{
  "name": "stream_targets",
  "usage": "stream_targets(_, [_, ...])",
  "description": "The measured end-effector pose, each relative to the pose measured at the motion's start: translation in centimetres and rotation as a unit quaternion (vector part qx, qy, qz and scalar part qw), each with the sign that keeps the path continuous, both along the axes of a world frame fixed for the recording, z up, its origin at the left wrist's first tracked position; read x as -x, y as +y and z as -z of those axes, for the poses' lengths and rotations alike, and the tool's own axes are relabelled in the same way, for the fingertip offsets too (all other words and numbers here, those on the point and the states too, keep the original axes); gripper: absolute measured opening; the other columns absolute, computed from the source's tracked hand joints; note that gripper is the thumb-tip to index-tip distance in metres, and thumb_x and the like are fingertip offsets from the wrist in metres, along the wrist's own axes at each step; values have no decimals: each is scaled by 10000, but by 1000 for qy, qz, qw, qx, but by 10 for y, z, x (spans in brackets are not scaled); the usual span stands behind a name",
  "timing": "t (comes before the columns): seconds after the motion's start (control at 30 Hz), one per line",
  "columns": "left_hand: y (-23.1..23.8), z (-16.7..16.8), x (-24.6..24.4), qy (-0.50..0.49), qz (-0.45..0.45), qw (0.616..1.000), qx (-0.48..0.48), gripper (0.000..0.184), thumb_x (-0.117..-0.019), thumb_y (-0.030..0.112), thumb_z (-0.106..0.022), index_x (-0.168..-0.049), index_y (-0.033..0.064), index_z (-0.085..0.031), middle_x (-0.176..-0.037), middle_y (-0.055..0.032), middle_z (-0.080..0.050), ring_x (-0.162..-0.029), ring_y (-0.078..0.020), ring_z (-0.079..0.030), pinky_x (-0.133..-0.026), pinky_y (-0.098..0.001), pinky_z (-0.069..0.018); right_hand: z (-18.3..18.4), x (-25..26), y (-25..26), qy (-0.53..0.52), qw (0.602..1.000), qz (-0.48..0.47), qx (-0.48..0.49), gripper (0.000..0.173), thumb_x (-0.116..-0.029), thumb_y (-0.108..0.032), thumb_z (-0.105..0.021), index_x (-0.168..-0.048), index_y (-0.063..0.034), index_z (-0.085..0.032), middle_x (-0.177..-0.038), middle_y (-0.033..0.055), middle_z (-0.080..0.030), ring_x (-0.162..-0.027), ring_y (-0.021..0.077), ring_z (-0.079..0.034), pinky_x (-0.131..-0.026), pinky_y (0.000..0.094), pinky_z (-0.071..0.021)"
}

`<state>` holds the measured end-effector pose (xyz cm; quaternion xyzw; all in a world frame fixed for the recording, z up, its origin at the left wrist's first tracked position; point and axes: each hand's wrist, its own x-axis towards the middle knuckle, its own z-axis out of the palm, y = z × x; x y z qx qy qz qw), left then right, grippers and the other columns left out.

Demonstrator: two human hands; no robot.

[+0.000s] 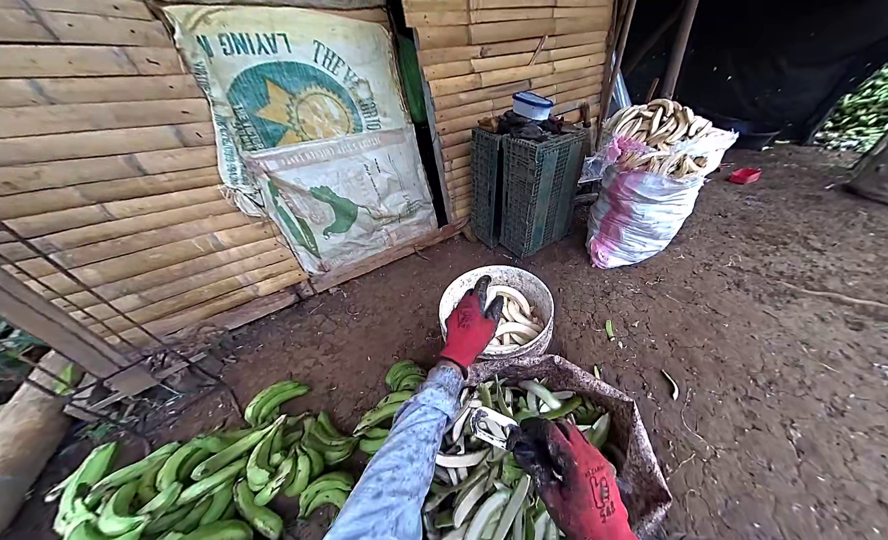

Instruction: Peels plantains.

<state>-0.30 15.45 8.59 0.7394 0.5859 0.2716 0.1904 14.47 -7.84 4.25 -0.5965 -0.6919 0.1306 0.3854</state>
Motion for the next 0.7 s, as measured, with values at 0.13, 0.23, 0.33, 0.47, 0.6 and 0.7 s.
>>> stream_targets(0.13, [79,28,-17,84,127,980,132,449,-1090,343,-457,-1396,40,-583,-1318,-242,-625,-1247,-381,-586,-1077,-580,-422,-10,-11,-3,-38,998,-13,48,370,-879,-272,-715,-1204,-96,-743,-1045,190,-729,-974,392,-713,-794,553,-579])
stream_targets(0.23, [97,65,-12,223,10,968,117,594,-1029,476,-520,-1529,160,-468,-1519,-266,-447,-1416,-491,-389,-1109,-717,-307,-12,-18,-4,-75,994,-11,83,385,-881,-279,-726,-1220,-97,-738,-1055,205,-725,-993,412,-708,-808,556,-579])
stream_targets(0.33, [92,92,-1,295,47,936,187,594,-1021,392,-535,-1568,195,-413,-1609,-236,-338,-1454,-521,-306,-1138,-758,-192,-11,-20,-3,-96,988,-15,120,393,-890,-287,-722,-1230,-91,-728,-1084,221,-717,-1020,424,-699,-830,558,-572])
stream_targets(0.47, [63,27,4,354,193,882,243,453,-1015,304,-594,-1268,-69,-632,-1330,-296,-602,-1284,-450,-547,-1049,-653,-403,-6,-13,2,-121,976,-30,180,404,-888,-271,-729,-1255,-102,-709,-1123,230,-705,-1059,440,-681,-854,579,-553])
stream_targets(0.6, [14,-57,27,315,226,894,225,352,-1039,185,-577,-1262,-79,-644,-1333,-291,-605,-1308,-417,-540,-1116,-576,-368,3,-2,3,-128,943,-72,298,453,-930,-325,-699,-1327,-109,-663,-1230,233,-671,-1137,421,-655,-931,584,-524])
stream_targets(0.7, [-4,-63,87,351,200,909,104,382,-1041,246,-560,-1273,-50,-628,-1336,-258,-601,-1290,-405,-553,-1095,-579,-410,19,18,-9,-193,882,-146,403,787,-829,-466,-812,-1502,-185,-515,-1382,237,-579,-1188,418,-627,-965,596,-523])
